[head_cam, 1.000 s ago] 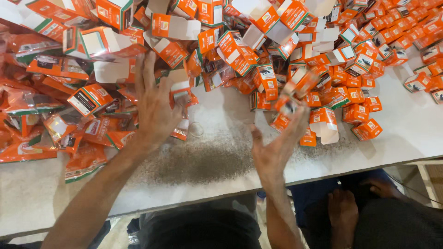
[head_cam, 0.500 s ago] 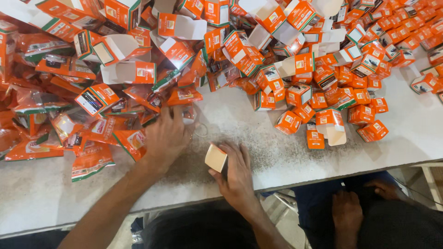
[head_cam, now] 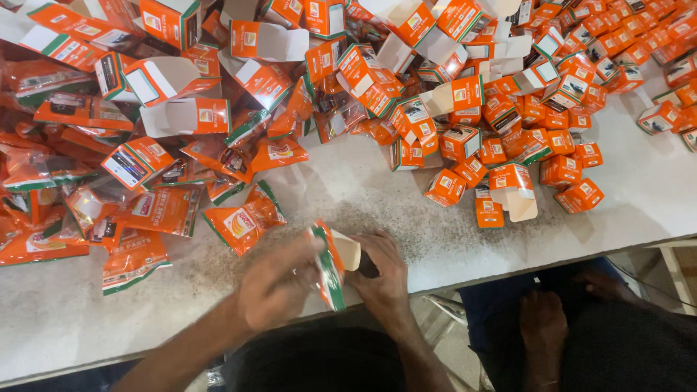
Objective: The person repeatedly picks small orange packets from a pile, places them into small orange-and-white boxes, folds the flaps to close each box, and sets the closed boxes aside. A second person briefly appears and also handles boxes on the same table.
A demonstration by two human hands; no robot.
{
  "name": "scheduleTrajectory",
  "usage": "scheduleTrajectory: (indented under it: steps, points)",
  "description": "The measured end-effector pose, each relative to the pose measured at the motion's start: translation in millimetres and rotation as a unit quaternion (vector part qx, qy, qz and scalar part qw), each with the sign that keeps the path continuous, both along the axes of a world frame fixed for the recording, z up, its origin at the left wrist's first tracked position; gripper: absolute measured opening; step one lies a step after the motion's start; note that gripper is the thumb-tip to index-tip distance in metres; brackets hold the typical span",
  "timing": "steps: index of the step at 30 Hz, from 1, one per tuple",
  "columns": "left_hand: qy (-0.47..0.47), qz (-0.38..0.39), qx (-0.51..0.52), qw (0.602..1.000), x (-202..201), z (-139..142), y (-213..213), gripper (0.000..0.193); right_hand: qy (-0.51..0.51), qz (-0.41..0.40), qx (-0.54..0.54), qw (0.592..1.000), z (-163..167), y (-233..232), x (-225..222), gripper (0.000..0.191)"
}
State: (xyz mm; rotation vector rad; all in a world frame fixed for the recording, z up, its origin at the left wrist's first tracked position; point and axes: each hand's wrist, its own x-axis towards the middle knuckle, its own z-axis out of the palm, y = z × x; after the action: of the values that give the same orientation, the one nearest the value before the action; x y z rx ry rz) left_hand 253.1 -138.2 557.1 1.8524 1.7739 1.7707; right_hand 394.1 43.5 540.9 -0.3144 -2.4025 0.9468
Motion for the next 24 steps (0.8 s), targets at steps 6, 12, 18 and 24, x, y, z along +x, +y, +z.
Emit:
scheduleTrajectory:
  steps: [6, 12, 18, 24]
  points:
    - [0.341, 0.093, -0.024, 0.935, 4, -20, 19, 0.043, -0.006, 0.009, 0.021, 1.000, -3, 3, 1, 0.047]
    - [0.225, 0.173, -0.074, 0.956, 19, -3, 27, 0.040, 0.001, 0.000, 0.015, 1.000, -6, 2, 1, 0.050]
    - [0.046, 0.248, -0.082, 0.964, 31, -5, 39, 0.024, -0.005, 0.001, 0.008, 1.000, 2, -2, 0, 0.053]
    - [-0.298, 0.210, -0.110, 0.925, 32, -18, 47, 0.051, 0.013, 0.001, 0.036, 0.999, 3, -6, -2, 0.061]
